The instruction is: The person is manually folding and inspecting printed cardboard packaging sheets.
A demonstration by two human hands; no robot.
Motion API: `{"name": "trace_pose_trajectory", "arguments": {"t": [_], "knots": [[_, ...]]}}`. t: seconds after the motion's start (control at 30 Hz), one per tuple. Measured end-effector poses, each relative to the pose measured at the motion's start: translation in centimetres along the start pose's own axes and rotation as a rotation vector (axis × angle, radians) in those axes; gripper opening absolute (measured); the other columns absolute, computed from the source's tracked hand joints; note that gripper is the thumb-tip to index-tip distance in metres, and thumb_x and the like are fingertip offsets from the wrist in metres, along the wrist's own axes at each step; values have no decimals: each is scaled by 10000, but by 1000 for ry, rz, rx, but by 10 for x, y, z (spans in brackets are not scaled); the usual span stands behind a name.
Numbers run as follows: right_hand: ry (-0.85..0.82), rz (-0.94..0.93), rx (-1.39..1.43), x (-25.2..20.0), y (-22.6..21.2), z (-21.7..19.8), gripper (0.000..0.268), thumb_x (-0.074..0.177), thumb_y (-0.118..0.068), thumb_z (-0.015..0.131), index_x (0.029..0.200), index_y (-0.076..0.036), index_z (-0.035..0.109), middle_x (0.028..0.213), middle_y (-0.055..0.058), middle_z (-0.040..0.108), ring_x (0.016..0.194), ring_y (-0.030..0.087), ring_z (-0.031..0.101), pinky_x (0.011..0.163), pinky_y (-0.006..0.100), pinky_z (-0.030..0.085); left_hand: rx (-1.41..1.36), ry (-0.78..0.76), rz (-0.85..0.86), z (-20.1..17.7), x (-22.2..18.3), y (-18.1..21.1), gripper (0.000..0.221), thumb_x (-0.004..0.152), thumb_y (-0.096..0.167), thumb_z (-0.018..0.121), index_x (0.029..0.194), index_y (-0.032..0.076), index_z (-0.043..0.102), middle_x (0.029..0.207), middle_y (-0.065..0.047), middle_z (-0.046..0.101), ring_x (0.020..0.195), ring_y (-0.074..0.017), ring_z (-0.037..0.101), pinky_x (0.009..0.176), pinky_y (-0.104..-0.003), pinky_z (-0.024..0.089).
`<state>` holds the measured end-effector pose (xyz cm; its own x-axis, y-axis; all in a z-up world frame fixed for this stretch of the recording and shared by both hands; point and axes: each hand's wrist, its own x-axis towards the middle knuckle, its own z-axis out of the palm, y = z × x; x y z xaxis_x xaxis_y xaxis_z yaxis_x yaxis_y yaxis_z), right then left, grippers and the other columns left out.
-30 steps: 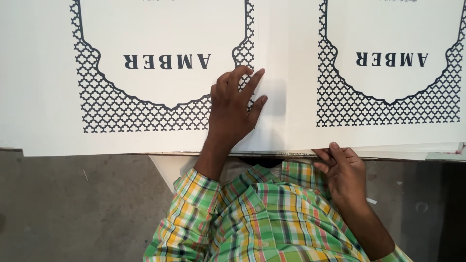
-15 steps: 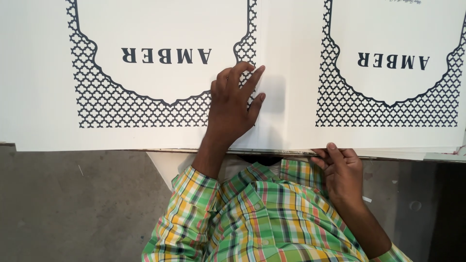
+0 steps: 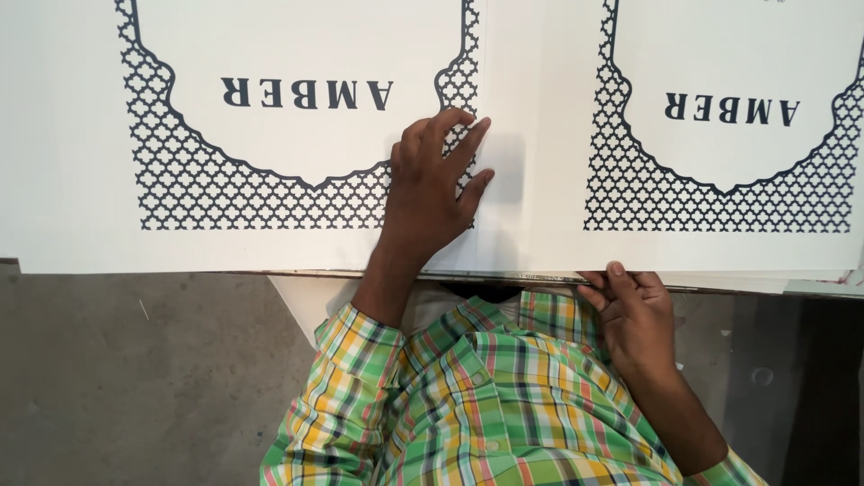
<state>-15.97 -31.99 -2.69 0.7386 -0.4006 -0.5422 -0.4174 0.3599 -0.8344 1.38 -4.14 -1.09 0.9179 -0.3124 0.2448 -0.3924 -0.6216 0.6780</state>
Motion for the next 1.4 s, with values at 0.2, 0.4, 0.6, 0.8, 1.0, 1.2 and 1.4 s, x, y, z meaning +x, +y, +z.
{"name": "trace_pose_trajectory", "arguments": {"t": [0.2,0.4,0.6,0.8,1.0,1.2,1.4], "knots": [[10,52,22,1,-2,-1,147,1043,-146,646,1079,-8,612,1036,127,687,1032,245,722,885,382,612,-4,3,1,0,0,-1,554,919,241,791,1431,142,604,1437,-36,498,1331,-296,446,1068,-481,391],[1,15,2,2,-2,0,151,1043,-129,641,1088,11,609,1050,137,688,1035,256,727,901,387,610,-13,-2,-2,1,0,-1,552,916,241,791,1426,141,606,1441,-37,496,1337,-300,442,1081,-483,391],[-23,-22,-14,-1,-5,5,160,1056,-121,622,1101,31,603,1055,160,686,1020,262,728,920,392,616,13,-9,3,1,0,-2,557,913,241,795,1427,135,607,1443,-43,492,1336,-307,435,1082,-494,382],[28,-63,-215,-11,-14,9,180,1026,-199,624,995,-21,625,884,105,730,788,156,723,700,292,596,-1,-1,-1,1,-2,-2,561,913,238,796,1431,140,602,1454,-39,491,1347,-304,437,1099,-493,384],[43,22,-543,-21,-30,30,500,1074,-288,609,628,-69,550,499,24,488,412,88,412,414,267,345,0,2,-3,1,0,-1,559,906,238,796,1422,142,603,1438,-42,492,1349,-304,440,1094,-489,386],[-203,-909,-1032,40,-80,129,103,1022,-111,750,1005,-11,736,913,118,732,799,207,700,726,323,529,23,10,4,-3,0,7,615,926,215,752,1503,149,550,1423,-56,495,1324,-298,449,1066,-488,391],[-416,-1291,-1170,158,-102,210,623,925,-109,786,1467,55,526,1470,318,529,1346,495,465,1139,527,378,76,60,38,2,-1,3,604,910,217,739,1477,151,542,1444,-76,481,1340,-302,456,1080,-485,397]]}}
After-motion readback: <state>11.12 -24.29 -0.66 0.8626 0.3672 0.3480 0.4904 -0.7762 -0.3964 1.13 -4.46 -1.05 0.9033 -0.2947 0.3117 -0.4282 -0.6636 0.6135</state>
